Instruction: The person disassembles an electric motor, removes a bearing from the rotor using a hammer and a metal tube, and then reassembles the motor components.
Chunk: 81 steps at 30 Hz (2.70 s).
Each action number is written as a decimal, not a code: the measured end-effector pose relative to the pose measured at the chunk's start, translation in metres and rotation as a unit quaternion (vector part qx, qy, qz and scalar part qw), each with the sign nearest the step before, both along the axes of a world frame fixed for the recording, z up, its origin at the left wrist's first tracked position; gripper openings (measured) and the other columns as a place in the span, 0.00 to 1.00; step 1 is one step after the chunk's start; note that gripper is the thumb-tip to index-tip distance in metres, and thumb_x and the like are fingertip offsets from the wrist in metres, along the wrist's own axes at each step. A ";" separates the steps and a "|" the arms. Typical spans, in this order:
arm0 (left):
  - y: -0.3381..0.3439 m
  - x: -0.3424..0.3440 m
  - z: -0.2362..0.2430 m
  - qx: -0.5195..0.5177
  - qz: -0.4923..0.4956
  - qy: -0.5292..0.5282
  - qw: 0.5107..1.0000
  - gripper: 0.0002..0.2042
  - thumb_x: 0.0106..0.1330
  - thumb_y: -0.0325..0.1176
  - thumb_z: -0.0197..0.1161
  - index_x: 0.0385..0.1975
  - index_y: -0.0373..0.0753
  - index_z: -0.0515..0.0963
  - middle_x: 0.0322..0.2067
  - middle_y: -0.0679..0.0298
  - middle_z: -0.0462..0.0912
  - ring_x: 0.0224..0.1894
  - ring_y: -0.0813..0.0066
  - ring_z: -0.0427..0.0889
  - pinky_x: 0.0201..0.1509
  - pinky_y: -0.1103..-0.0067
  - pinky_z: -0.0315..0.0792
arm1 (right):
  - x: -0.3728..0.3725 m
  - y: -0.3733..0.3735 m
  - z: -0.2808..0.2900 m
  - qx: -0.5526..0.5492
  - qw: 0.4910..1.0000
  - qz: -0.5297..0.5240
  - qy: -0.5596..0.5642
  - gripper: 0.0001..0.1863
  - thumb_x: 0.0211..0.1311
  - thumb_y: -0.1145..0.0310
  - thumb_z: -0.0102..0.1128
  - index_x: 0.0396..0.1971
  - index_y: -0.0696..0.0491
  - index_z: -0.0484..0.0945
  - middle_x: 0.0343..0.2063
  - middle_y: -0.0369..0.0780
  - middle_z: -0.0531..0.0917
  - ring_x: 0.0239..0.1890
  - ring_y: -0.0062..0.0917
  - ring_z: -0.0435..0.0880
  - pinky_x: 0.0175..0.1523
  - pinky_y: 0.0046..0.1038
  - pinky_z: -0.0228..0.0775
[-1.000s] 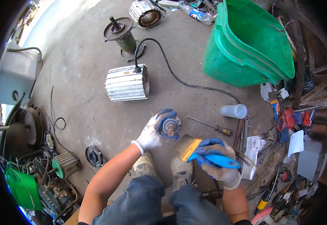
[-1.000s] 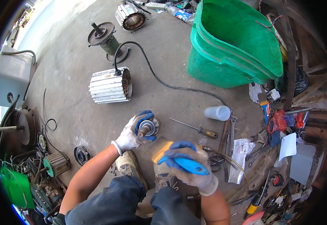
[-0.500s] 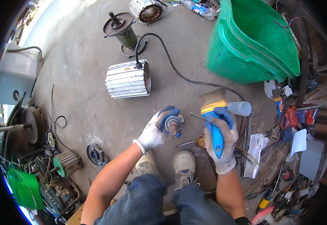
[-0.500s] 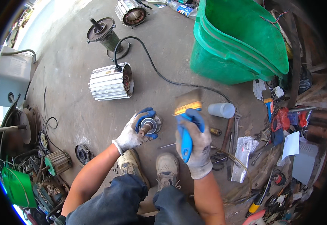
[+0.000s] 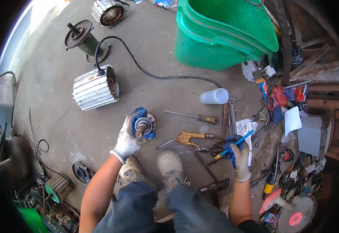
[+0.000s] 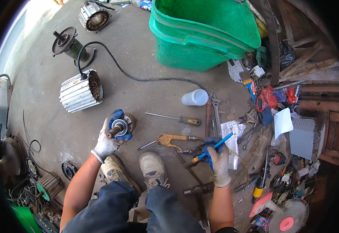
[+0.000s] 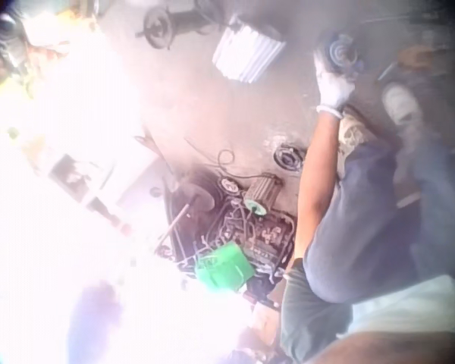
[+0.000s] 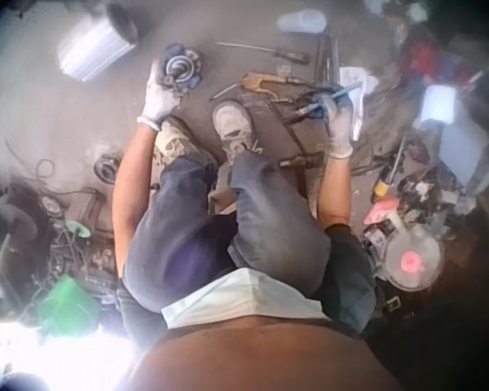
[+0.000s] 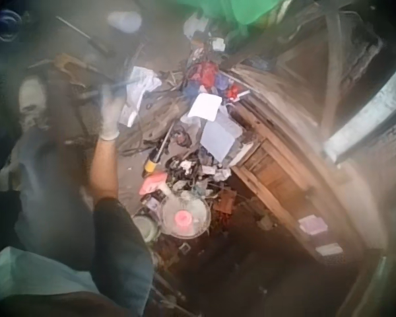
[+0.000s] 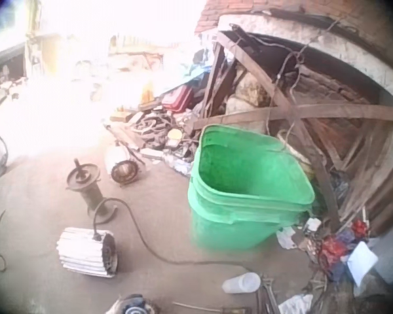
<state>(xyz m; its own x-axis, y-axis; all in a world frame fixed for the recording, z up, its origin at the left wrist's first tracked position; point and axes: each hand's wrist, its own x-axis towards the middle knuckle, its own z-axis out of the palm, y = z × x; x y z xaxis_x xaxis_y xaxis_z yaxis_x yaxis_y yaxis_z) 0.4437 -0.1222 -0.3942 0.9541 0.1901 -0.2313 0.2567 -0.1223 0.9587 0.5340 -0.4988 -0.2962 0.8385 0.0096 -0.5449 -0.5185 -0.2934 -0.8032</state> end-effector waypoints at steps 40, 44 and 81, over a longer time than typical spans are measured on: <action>-0.011 0.010 -0.001 0.126 0.053 -0.071 0.988 0.36 0.47 0.36 0.82 0.58 0.40 0.72 0.57 0.54 0.75 0.56 0.58 0.79 0.60 0.69 0.75 | -0.057 0.041 0.053 -0.070 0.858 0.492 -0.131 0.32 0.57 0.70 0.66 0.61 0.62 0.65 0.35 0.52 0.82 0.35 0.51 0.84 0.40 0.43 0.76; -0.011 0.011 -0.003 0.099 0.063 -0.055 0.992 0.36 0.47 0.37 0.82 0.57 0.40 0.72 0.58 0.54 0.75 0.57 0.58 0.79 0.61 0.69 0.75 | -0.050 0.054 0.064 -0.127 0.853 0.497 -0.094 0.33 0.57 0.70 0.65 0.62 0.62 0.65 0.45 0.57 0.80 0.45 0.54 0.83 0.49 0.45 0.77; 0.084 -0.113 0.046 -0.296 0.454 -0.071 0.837 0.24 0.66 0.35 0.66 0.61 0.42 0.69 0.52 0.56 0.80 0.54 0.61 0.79 0.63 0.61 0.73 | -0.041 0.114 -0.019 0.099 0.890 0.441 -0.060 0.31 0.58 0.70 0.63 0.63 0.57 0.67 0.46 0.58 0.81 0.50 0.54 0.81 0.53 0.44 0.75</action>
<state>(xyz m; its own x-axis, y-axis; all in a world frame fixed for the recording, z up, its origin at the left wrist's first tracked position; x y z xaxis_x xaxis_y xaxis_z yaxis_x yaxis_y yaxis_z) 0.3310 -0.0383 -0.3486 0.5039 0.7443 -0.4382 -0.1357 0.5692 0.8109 0.4934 -0.3846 -0.3147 0.5092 0.7790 -0.3659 -0.0636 -0.3899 -0.9186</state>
